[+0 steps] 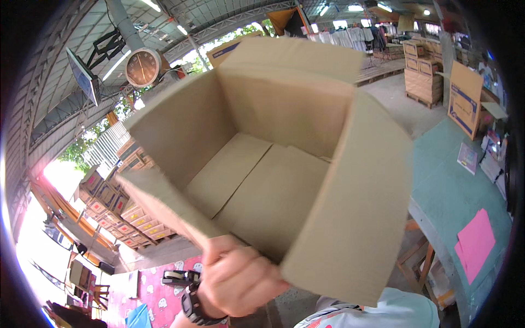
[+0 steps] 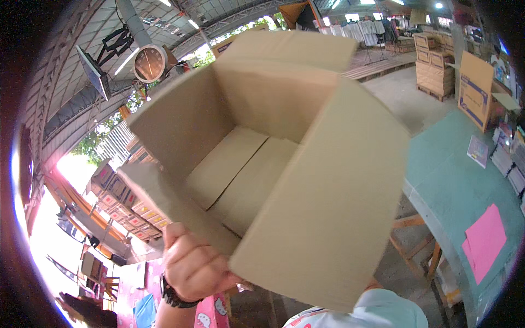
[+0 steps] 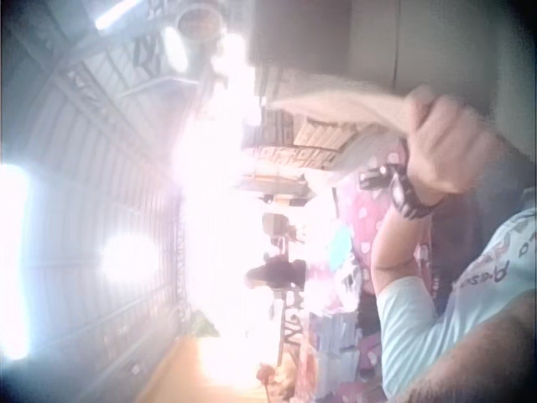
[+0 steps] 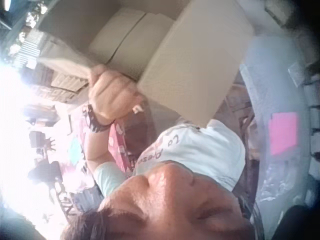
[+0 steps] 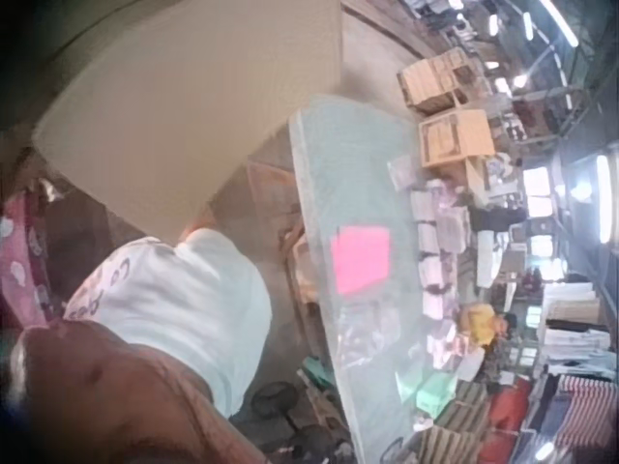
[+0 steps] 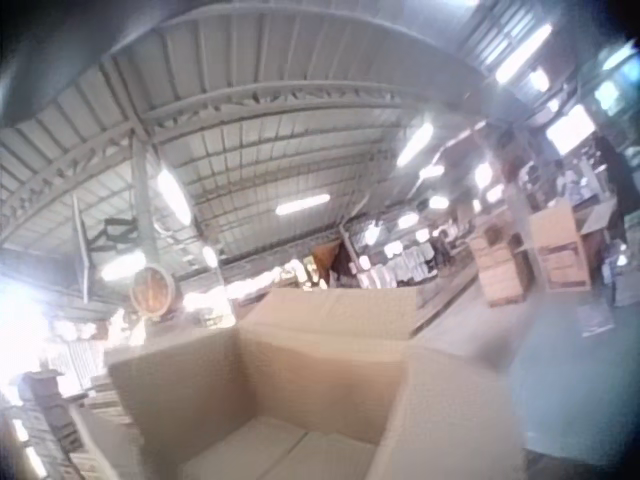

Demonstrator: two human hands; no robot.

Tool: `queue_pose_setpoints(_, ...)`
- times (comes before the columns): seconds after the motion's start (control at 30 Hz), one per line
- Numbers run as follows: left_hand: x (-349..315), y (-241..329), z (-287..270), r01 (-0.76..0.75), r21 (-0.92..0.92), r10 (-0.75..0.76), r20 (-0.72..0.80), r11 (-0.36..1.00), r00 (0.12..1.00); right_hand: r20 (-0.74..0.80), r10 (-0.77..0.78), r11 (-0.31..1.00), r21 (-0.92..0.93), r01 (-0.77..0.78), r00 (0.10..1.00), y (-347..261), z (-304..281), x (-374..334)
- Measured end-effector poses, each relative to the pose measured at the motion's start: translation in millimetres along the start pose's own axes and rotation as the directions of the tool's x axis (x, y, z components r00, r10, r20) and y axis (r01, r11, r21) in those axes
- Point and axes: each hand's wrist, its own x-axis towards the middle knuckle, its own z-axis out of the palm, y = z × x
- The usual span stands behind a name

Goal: The person packs spiral-bound notebooks into cardboard boxes. They gather stacks of notebooks from a table, carry them to a larger packing area, and arrange them neatly inside shipping boxes.

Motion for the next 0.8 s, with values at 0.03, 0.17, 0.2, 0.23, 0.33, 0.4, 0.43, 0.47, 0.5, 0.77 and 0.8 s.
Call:
queue_pose_setpoints(0.03, 14, -2, 8, -0.067, -0.014, 0.067, 0.001, 0.998, 0.998, -0.003, -0.072, 0.997, -0.009, 0.071, 0.997, -19, -4, 10)
queue_pose_setpoints(0.17, 70, -34, 71, -0.197, -0.112, 0.182, -0.132, 0.974, 0.974, -0.004, -0.374, 0.924, -0.084, 0.372, 0.927, -130, -25, 47)
queue_pose_setpoints(0.2, 82, -45, 89, -0.204, -0.082, 0.191, -0.145, 0.976, 0.971, 0.006, -0.435, 0.895, -0.106, 0.433, 0.901, -157, -30, 54)
queue_pose_setpoints(0.23, 95, -58, 104, -0.175, -0.131, 0.157, -0.138, 0.976, 0.978, 0.029, -0.483, 0.868, -0.115, 0.483, 0.875, -183, -32, 66)
queue_pose_setpoints(0.33, 134, -94, 154, -0.029, -0.206, -0.011, -0.190, 0.978, 0.982, 0.085, -0.574, 0.803, -0.133, 0.580, 0.814, -249, -40, 105)
queue_pose_setpoints(0.4, 148, -110, 180, 0.079, -0.273, -0.146, -0.233, 0.959, 0.962, 0.123, -0.643, 0.741, -0.150, 0.654, 0.756, -304, -49, 123)
queue_pose_setpoints(0.43, 149, -115, 192, 0.136, -0.322, -0.219, -0.238, 0.937, 0.946, 0.135, -0.669, 0.711, -0.171, 0.682, 0.731, -332, -53, 131)
queue_pose_setpoints(0.47, 148, -118, 202, 0.192, -0.374, -0.293, -0.236, 0.907, 0.927, 0.139, -0.692, 0.683, -0.192, 0.705, 0.708, -358, -58, 138)
queue_pose_setpoints(0.5, 137, -123, 207, 0.233, -0.371, -0.319, -0.187, 0.899, 0.929, 0.129, -0.703, 0.668, -0.218, 0.711, 0.700, -381, -62, 148)
queue_pose_setpoints(0.77, -47, -145, 256, 0.875, -0.055, -0.876, 0.011, 0.481, 0.482, -0.475, -0.758, 0.506, -0.861, -0.056, 0.448, -382, -144, 260)
queue_pose_setpoints(0.8, -75, -134, 275, 0.901, -0.094, -0.904, 0.032, 0.423, 0.427, -0.251, -0.882, 0.156, -0.954, -0.256, 0.399, -399, -184, 249)
